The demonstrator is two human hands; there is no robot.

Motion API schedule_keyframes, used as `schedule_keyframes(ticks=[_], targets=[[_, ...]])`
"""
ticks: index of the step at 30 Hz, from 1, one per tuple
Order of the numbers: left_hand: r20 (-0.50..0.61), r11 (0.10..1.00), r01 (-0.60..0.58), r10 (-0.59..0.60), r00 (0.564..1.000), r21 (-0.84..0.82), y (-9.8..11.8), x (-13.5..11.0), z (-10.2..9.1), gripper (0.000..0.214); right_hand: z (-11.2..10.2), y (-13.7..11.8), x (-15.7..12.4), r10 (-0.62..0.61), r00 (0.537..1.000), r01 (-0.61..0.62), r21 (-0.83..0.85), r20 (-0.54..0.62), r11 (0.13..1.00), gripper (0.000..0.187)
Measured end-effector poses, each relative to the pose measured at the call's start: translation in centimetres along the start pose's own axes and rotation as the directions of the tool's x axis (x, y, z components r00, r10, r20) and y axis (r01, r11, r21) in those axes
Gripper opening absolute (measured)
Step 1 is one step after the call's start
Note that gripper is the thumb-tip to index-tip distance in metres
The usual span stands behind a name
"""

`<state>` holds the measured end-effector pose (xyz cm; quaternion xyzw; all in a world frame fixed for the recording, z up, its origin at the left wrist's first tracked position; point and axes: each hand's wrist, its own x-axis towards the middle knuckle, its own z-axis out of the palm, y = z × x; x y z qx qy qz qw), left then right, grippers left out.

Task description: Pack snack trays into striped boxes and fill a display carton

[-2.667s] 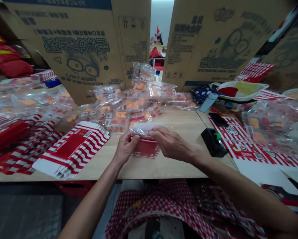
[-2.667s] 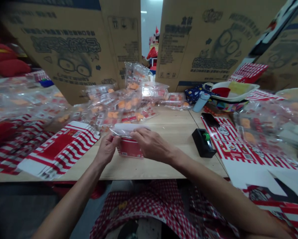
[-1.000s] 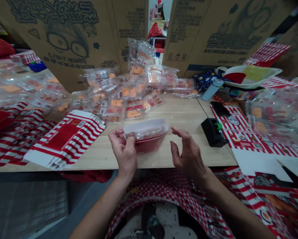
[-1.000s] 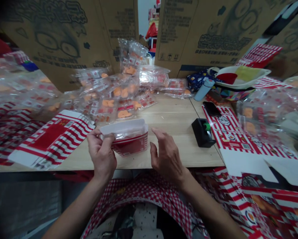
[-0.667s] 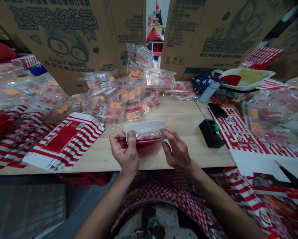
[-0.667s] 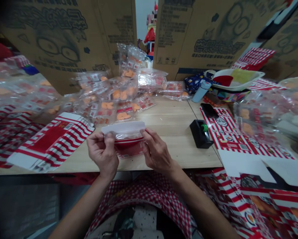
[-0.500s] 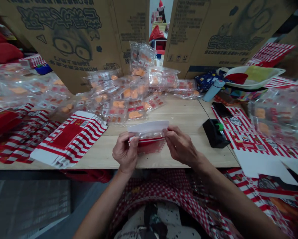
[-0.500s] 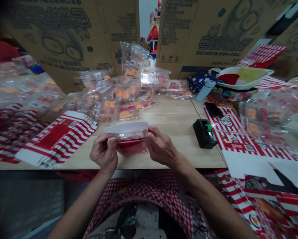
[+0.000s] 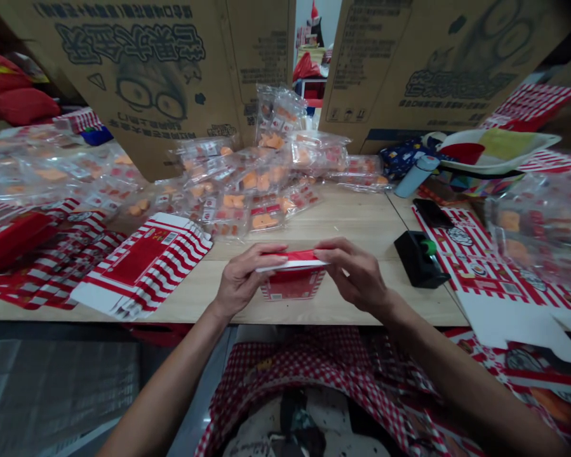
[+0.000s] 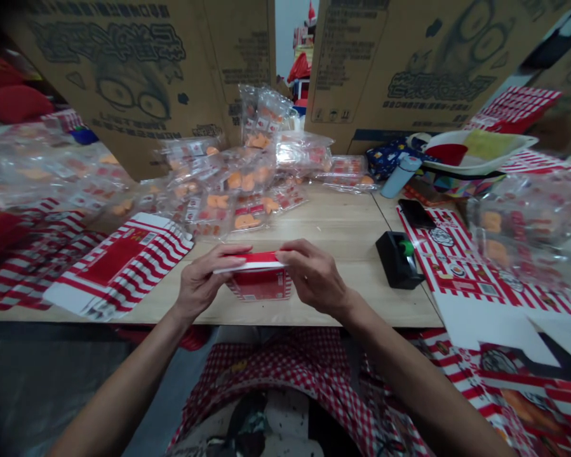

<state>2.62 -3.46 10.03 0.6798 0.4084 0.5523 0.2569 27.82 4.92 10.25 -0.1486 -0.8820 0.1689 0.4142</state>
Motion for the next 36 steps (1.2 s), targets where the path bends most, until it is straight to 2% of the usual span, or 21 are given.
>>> schedule_keyframes(ticks=[2, 4, 7, 10, 12, 16, 20, 22, 24, 27, 29, 31, 33, 36], targets=[[0.037, 0.997, -0.069, 0.068, 0.997, 0.023, -0.1, -0.1, -0.4, 0.032, -0.1, 0.1, -0.4, -0.112, 0.993, 0.113, -0.086, 0.019, 0.990, 0.038], [0.035, 0.995, -0.092, 0.091, 0.995, 0.039, 0.1, -0.3, -0.3, 0.036, -0.3, -0.1, -0.5, -0.127, 0.988, 0.134, -0.085, 0.083, 0.987, 0.040], [-0.028, 0.993, -0.015, 0.018, 0.999, 0.117, 0.8, -0.4, 0.3, 0.028, -0.9, -0.9, 0.0, -0.012, 0.989, 0.011, 0.005, 0.148, 1.000, 0.027], [-0.158, 0.978, 0.106, -0.077, 0.984, 0.180, 1.3, -0.6, 1.1, 0.041, -1.0, -1.4, 0.8, 0.097, 0.978, -0.104, 0.028, 0.184, 0.994, 0.019], [-0.239, 0.975, 0.147, -0.105, 0.965, 0.166, 1.3, -0.8, 1.8, 0.043, -0.8, -1.6, 1.0, 0.133, 0.971, -0.138, 0.012, 0.197, 0.990, 0.017], [-0.396, 0.974, 0.178, -0.110, 0.911, 0.138, 0.6, -1.6, 3.5, 0.027, -0.4, -1.8, 1.0, 0.208, 0.958, -0.218, 0.029, 0.197, 0.976, 0.009], [-0.478, 0.972, 0.194, -0.108, 0.872, 0.134, 0.1, -2.4, 4.8, 0.020, -0.7, -2.1, 1.1, 0.210, 0.958, -0.223, 0.048, 0.195, 0.974, 0.010], [-0.477, 0.975, 0.179, -0.097, 0.874, 0.131, 0.1, -2.6, 4.9, 0.020, -1.0, -2.4, 1.2, 0.213, 0.956, -0.226, 0.046, 0.204, 0.973, 0.011], [-0.431, 0.974, 0.206, -0.144, 0.891, 0.099, 0.2, -3.0, 4.7, 0.019, -1.1, -2.6, 0.9, 0.255, 0.934, -0.276, 0.052, 0.252, 0.960, 0.013], [-0.297, 0.944, 0.331, -0.311, 0.903, 0.017, -0.1, -4.1, 4.3, 0.018, -0.4, -2.5, -0.3, 0.363, 0.853, -0.420, 0.080, 0.374, 0.904, 0.015], [-0.234, 0.911, 0.409, -0.408, 0.882, -0.046, -0.9, -5.1, 4.4, 0.019, 0.5, -2.2, -1.4, 0.421, 0.801, -0.502, 0.094, 0.425, 0.860, 0.016], [-0.215, 0.889, 0.444, -0.458, 0.863, -0.110, -1.9, -6.1, 4.4, 0.020, 1.2, -1.9, -2.2, 0.452, 0.769, -0.549, 0.105, 0.453, 0.829, 0.017], [-0.206, 0.889, 0.434, -0.456, 0.866, -0.145, -2.7, -6.9, 4.2, 0.020, 1.6, -1.8, -2.6, 0.437, 0.762, -0.550, 0.121, 0.478, 0.827, 0.018], [-0.161, 0.915, 0.383, -0.400, 0.902, -0.128, -3.7, -7.6, 3.5, 0.018, 1.6, -1.9, -2.8, 0.357, 0.785, -0.467, 0.107, 0.506, 0.878, 0.014]])
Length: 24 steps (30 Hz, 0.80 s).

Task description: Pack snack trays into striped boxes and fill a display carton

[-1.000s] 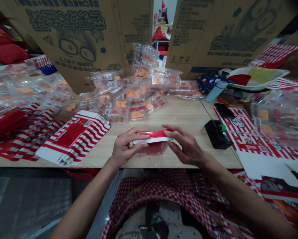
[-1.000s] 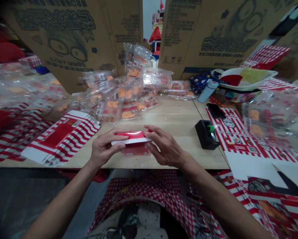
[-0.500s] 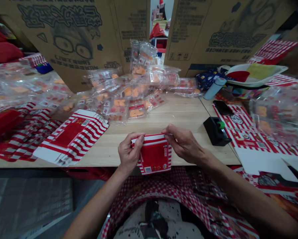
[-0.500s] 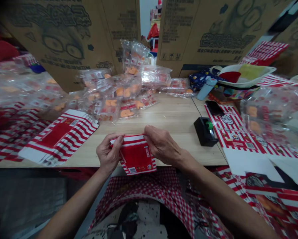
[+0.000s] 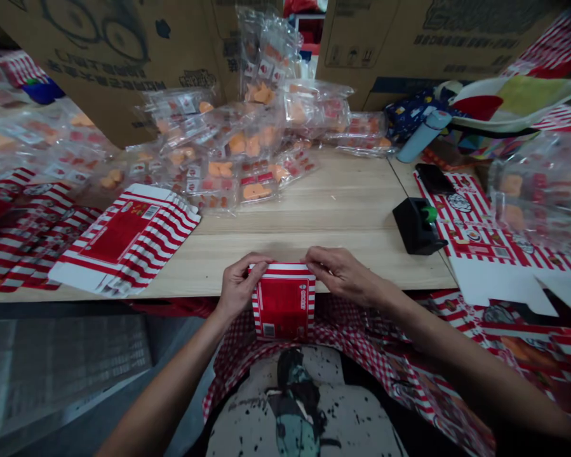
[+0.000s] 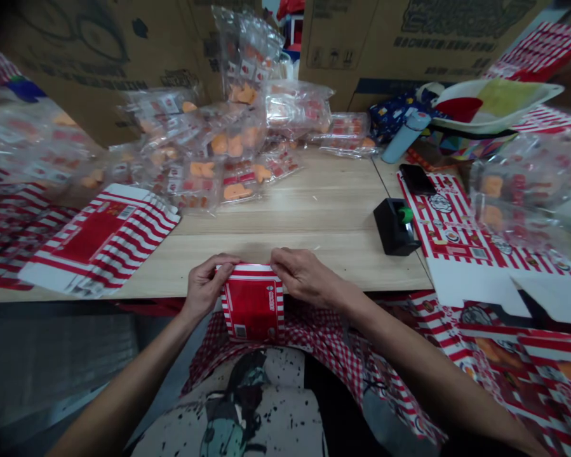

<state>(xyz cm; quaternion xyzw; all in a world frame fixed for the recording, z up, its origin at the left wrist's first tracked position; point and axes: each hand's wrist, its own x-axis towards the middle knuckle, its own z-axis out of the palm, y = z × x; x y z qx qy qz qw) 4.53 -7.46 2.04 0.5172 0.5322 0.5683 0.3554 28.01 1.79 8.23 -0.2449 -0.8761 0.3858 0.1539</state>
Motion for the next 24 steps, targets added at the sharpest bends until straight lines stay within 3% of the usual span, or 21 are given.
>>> schedule_keyframes(ticks=[3, 6, 10, 15, 18, 21, 24], targets=[[0.074, 0.998, -0.049, 0.047, 0.996, 0.026, -0.7, -0.1, -0.9, 0.017, 0.4, 0.0, -0.3, -0.069, 0.997, 0.071, -0.104, 0.022, 0.992, 0.009], [0.114, 0.997, -0.056, 0.050, 0.992, 0.054, -1.0, -0.2, -1.4, 0.017, 1.1, 0.3, -0.2, -0.053, 0.998, 0.055, -0.131, 0.016, 0.990, 0.016], [0.170, 0.993, -0.027, 0.007, 0.985, 0.117, 0.1, 0.2, -1.7, 0.020, 1.6, 0.4, 0.4, -0.038, 0.999, 0.037, -0.080, -0.004, 0.996, 0.018], [0.364, 0.989, -0.058, 0.004, 0.931, 0.137, 1.4, 0.9, -1.2, 0.026, 1.9, 0.0, -0.2, -0.051, 0.998, 0.049, -0.054, -0.040, 0.997, 0.016], [0.312, 0.995, 0.011, -0.043, 0.949, 0.102, 2.0, 0.8, -0.3, 0.024, 1.8, 0.1, -1.0, -0.064, 0.997, 0.062, -0.028, -0.051, 0.998, 0.012], [0.195, 0.996, 0.064, -0.076, 0.978, 0.069, 4.2, 1.3, 0.5, 0.017, 0.5, -0.2, -1.3, 0.006, 0.989, 0.022, 0.188, -0.147, 0.982, 0.006], [0.113, 0.992, -0.091, 0.081, 0.990, 0.086, 7.9, 3.5, 0.9, 0.016, -2.3, -1.6, -0.7, 0.049, 0.955, 0.063, 0.361, -0.292, 0.931, 0.013]])
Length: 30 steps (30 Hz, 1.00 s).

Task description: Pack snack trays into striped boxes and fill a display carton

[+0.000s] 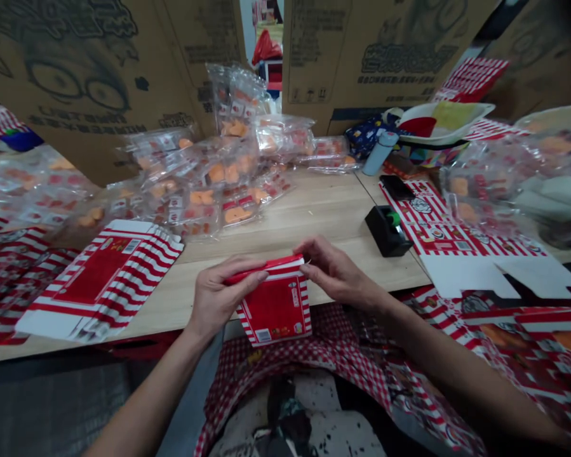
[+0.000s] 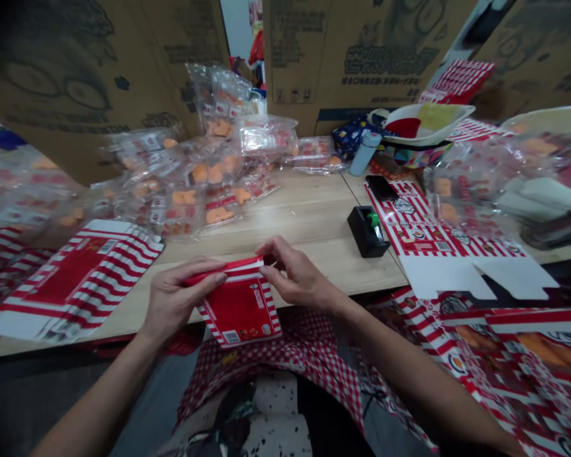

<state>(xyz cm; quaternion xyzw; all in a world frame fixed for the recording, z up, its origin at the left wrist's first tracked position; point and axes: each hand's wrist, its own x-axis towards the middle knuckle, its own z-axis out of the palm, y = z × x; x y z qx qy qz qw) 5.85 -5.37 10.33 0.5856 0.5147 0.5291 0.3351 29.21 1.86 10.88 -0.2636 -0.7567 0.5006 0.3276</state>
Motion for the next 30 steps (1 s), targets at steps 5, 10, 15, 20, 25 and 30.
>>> schedule_keyframes(ticks=[5, 10, 15, 20, 25, 30], targets=[[-0.016, 0.913, -0.364, 0.373, 0.928, 0.186, 2.6, 4.9, -0.2, 0.020, -3.4, -3.0, 3.1, -0.252, 0.964, 0.233, -0.191, -0.082, 0.953, 0.012], [0.119, 0.909, -0.365, 0.347, 0.930, 0.201, 0.8, 6.3, 0.1, 0.020, -5.0, -1.0, 4.2, -0.340, 0.932, 0.359, -0.427, 0.122, 0.830, 0.015], [0.159, 0.911, -0.307, 0.271, 0.949, 0.277, 0.6, 6.4, -0.2, 0.031, -4.7, -0.1, 4.4, -0.339, 0.936, 0.345, -0.441, 0.094, 0.829, 0.020], [0.152, 0.861, -0.404, 0.374, 0.915, 0.310, -0.4, 7.1, 0.3, 0.031, -3.2, 0.0, 5.0, -0.382, 0.923, 0.297, -0.555, -0.041, 0.777, 0.021], [0.196, 0.724, -0.546, 0.515, 0.835, 0.422, -0.3, 7.6, 0.3, 0.021, -2.0, 1.1, 4.9, -0.481, 0.870, 0.334, -0.583, -0.112, 0.741, 0.020], [0.397, 0.524, -0.661, 0.534, 0.746, 0.537, 1.0, 8.7, 1.1, 0.025, -3.3, 1.0, 4.8, -0.436, 0.899, 0.368, -0.472, -0.039, 0.801, 0.018]])
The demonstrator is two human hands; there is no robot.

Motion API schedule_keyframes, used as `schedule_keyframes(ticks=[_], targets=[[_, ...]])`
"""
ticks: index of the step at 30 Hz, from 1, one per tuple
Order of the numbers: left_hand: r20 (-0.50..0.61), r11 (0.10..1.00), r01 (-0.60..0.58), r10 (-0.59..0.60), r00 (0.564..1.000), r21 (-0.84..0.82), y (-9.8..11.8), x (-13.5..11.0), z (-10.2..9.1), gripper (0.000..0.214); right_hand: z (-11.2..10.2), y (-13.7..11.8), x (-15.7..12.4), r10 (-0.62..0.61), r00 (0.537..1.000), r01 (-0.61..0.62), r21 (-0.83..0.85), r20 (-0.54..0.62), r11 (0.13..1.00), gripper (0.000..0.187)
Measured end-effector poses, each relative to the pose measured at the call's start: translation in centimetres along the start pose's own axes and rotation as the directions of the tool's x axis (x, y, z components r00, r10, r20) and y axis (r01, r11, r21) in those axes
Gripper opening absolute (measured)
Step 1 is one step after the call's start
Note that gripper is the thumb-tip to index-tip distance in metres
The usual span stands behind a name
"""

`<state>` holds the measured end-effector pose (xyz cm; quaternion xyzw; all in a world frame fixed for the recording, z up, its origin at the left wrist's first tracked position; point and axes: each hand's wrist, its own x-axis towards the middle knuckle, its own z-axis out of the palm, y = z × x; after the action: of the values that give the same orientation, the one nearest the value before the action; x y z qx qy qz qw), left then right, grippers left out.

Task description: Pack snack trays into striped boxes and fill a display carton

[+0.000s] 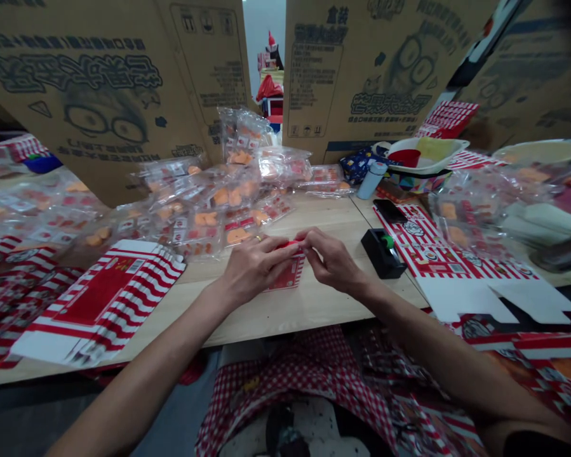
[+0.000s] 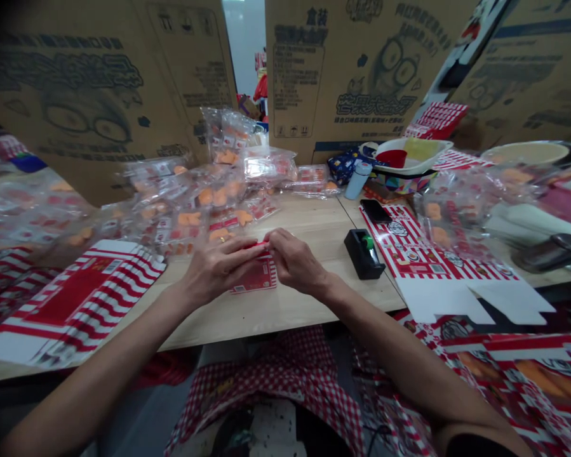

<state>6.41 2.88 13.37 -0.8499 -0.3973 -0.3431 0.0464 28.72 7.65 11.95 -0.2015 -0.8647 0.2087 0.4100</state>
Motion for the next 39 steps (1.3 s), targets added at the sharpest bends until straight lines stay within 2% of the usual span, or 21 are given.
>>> schedule_keyframes(ticks=[5, 8, 11, 14, 16, 18, 20, 21, 22, 23, 24, 25, 26, 27, 28, 30, 32, 35, 39], targets=[[-0.048, 1.000, -0.019, 0.020, 0.999, 0.009, -0.2, 0.4, 1.2, 0.025, -0.6, 0.6, -0.1, 0.103, 0.994, -0.100, 0.095, -0.022, 0.990, 0.022], [-0.039, 1.000, 0.000, 0.001, 0.999, 0.015, -0.1, 0.2, 1.3, 0.024, -0.9, 1.1, -0.1, 0.020, 1.000, -0.019, 0.038, -0.016, 0.999, 0.021], [-0.012, 0.999, -0.011, 0.011, 1.000, 0.049, 0.1, 0.3, 1.2, 0.024, -1.6, 1.4, 0.4, -0.069, 0.994, 0.069, -0.001, 0.088, 0.998, 0.020], [-0.002, 0.998, -0.009, 0.009, 1.000, 0.057, 0.3, 0.7, 1.1, 0.023, -2.1, 0.8, 1.1, -0.052, 0.976, 0.062, -0.041, 0.209, 0.997, 0.021], [-0.017, 0.999, 0.010, -0.009, 1.000, 0.033, 0.3, 0.7, 1.0, 0.021, -2.2, 0.1, 1.0, -0.030, 0.970, 0.051, -0.081, 0.241, 0.995, 0.023], [-0.029, 1.000, 0.021, -0.021, 0.999, 0.012, 0.2, 0.6, 0.6, 0.017, -2.4, -0.3, 0.3, -0.006, 0.978, 0.029, -0.110, 0.208, 0.994, 0.030], [-0.033, 0.999, 0.010, -0.008, 0.999, 0.038, -0.2, 0.2, -0.1, 0.015, -3.5, 0.5, -1.4, 0.112, 0.992, -0.101, -0.163, 0.056, 0.981, 0.038], [-0.035, 0.997, -0.015, 0.018, 0.999, 0.077, -0.6, 0.1, -0.5, 0.014, -4.5, 1.4, -2.6, 0.251, 0.965, -0.261, -0.201, -0.073, 0.944, 0.039], [-0.029, 0.993, -0.025, 0.029, 0.999, 0.111, -1.0, 0.0, -0.7, 0.014, -5.8, 2.5, -4.0, 0.424, 0.878, -0.469, -0.217, -0.222, 0.856, 0.037], [-0.029, 0.991, -0.035, 0.039, 0.999, 0.130, -1.4, -0.1, -0.9, 0.014, -7.4, 3.7, -5.6, 0.581, 0.727, -0.671, -0.196, -0.366, 0.715, 0.033], [-0.031, 0.990, -0.047, 0.052, 0.998, 0.135, -1.7, 0.0, -0.9, 0.015, -9.0, 5.0, -7.3, 0.717, 0.517, -0.843, -0.132, -0.467, 0.521, 0.028], [-0.040, 0.991, -0.052, 0.057, 0.998, 0.124, -1.9, 0.1, -0.8, 0.016, -10.5, 6.2, -8.9, 0.786, 0.362, -0.923, -0.074, -0.501, 0.378, 0.022], [-0.053, 0.994, -0.053, 0.059, 0.997, 0.096, -1.8, 0.3, -0.6, 0.016, -11.8, 7.3, -10.3, 0.835, 0.241, -0.964, -0.018, -0.494, 0.267, 0.014], [-0.066, 0.997, -0.050, 0.054, 0.996, 0.060, -1.5, 0.7, -0.2, 0.015, -12.7, 8.3, -11.6, 0.874, 0.158, -0.981, 0.029, -0.460, 0.193, 0.007], [-0.083, 0.999, -0.044, 0.046, 0.996, 0.023, -1.0, 1.0, 0.4, 0.012, -13.3, 9.1, -12.5, 0.904, 0.110, -0.986, 0.068, -0.414, 0.151, 0.006], [-0.090, 0.999, -0.031, 0.028, 0.996, -0.035, 0.2, 1.8, 1.6, 0.010, -13.6, 10.3, -13.5, 0.948, 0.034, -0.984, 0.155, -0.315, 0.087, 0.014], [-0.086, 0.999, -0.022, 0.018, 0.996, -0.039, 1.3, 2.5, 2.8, 0.013, -13.3, 10.9, -13.5, 0.973, 0.005, -0.969, 0.239, -0.229, 0.062, 0.015], [-0.076, 1.000, -0.009, 0.007, 0.997, -0.019, 2.3, 2.8, 3.6, 0.015, -13.3, 10.9, -13.1, 0.991, 0.021, -0.930, 0.362, -0.131, 0.067, 0.015], [-0.028, 0.998, -0.059, 0.059, 0.998, 0.011, 2.7, 2.6, 2.7, 0.012, -13.6, 10.0, -13.5, 0.992, 0.087, -0.855, 0.504, -0.092, 0.122, 0.018]])
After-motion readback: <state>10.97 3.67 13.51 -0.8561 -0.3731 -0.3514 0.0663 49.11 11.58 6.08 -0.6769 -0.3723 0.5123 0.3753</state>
